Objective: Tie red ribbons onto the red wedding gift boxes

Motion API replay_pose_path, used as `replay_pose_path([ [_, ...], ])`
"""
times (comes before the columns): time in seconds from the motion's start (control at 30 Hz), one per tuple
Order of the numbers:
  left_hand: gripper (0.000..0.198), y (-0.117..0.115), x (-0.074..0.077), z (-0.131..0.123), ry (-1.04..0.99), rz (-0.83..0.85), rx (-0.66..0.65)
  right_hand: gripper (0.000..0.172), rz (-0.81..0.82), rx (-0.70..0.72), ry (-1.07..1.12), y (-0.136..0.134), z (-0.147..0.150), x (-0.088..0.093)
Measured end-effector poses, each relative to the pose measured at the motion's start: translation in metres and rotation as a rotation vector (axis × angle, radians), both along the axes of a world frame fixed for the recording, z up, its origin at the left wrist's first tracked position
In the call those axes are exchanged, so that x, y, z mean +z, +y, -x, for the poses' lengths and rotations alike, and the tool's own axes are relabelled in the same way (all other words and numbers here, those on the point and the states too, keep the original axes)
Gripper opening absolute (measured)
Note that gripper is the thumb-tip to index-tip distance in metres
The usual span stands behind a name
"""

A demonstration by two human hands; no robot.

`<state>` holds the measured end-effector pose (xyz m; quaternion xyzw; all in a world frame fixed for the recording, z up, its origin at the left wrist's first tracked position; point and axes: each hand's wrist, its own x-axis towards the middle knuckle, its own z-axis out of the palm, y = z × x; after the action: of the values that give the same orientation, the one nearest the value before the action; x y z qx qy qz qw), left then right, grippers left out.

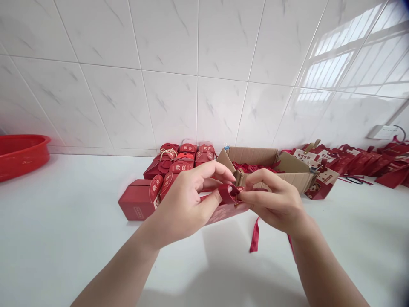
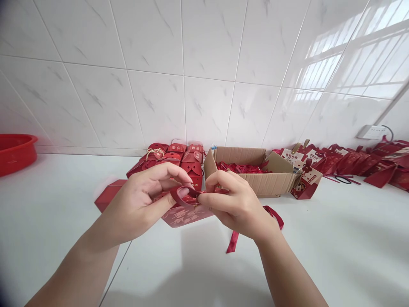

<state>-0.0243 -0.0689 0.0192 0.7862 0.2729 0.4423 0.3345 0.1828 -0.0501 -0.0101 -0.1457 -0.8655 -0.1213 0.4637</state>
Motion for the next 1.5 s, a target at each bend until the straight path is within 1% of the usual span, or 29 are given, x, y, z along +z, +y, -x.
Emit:
replay_pose_path([
  [0.17, 0.032, -0.002, 0.000, 0.000, 0.007, -0.008, 0.001, 0.020, 0.004, -0.004, -0.001, 0.000, 0.000, 0.000],
  [0.27, 0.027, -0.004, 0.003, 0.000, 0.014, -0.012, 0.002, 0.019, 0.001, -0.013, 0.020, 0.000, 0.001, 0.000],
  [0.33, 0.019, -0.005, 0.005, 0.001, 0.021, 0.013, -0.021, 0.020, -0.012, -0.029, 0.044, 0.000, 0.001, 0.001],
  [0.4, 0.014, -0.006, 0.008, 0.003, 0.037, 0.056, -0.076, 0.020, -0.035, -0.052, 0.066, -0.001, 0.001, 0.002],
  [0.53, 0.020, -0.005, 0.010, 0.005, 0.068, 0.077, -0.186, 0.019, -0.108, -0.098, 0.093, -0.001, 0.001, 0.003],
  [0.6, 0.021, -0.003, 0.009, 0.004, 0.076, 0.068, -0.185, 0.018, -0.135, -0.113, 0.099, -0.001, 0.001, 0.003],
  [0.67, 0.021, -0.001, 0.006, 0.003, 0.089, 0.052, -0.148, 0.018, -0.148, -0.124, 0.103, 0.000, 0.001, 0.002],
  [0.73, 0.021, 0.002, 0.004, 0.002, 0.102, 0.000, -0.109, 0.016, -0.155, -0.132, 0.110, 0.001, 0.001, 0.001],
  [0.8, 0.019, 0.004, 0.001, 0.001, 0.103, -0.086, -0.080, 0.012, -0.154, -0.136, 0.126, 0.001, 0.002, 0.001],
  [0.93, 0.017, 0.008, -0.002, -0.002, 0.063, -0.237, -0.034, 0.005, -0.112, -0.113, 0.184, 0.000, 0.006, 0.003],
  [0.97, 0.017, 0.009, -0.002, -0.002, 0.058, -0.259, -0.021, 0.006, -0.087, -0.112, 0.209, 0.000, 0.006, 0.004],
  [1.07, 0.018, 0.010, -0.003, -0.003, 0.056, -0.309, 0.010, 0.017, 0.024, -0.144, 0.263, 0.000, 0.007, 0.004],
  [1.13, 0.022, 0.010, -0.005, -0.003, 0.056, -0.347, 0.015, 0.020, 0.097, -0.138, 0.248, -0.001, 0.006, 0.004],
  [1.27, 0.027, 0.013, -0.009, -0.004, 0.037, -0.455, -0.001, 0.006, 0.180, -0.042, 0.195, -0.003, 0.005, 0.004],
  [1.33, 0.028, 0.014, -0.011, -0.004, 0.025, -0.514, -0.014, 0.003, 0.202, -0.014, 0.190, -0.004, 0.005, 0.004],
  [1.5, 0.026, 0.015, -0.013, -0.006, 0.006, -0.633, -0.022, 0.005, 0.185, 0.015, 0.206, -0.008, 0.006, 0.006],
])
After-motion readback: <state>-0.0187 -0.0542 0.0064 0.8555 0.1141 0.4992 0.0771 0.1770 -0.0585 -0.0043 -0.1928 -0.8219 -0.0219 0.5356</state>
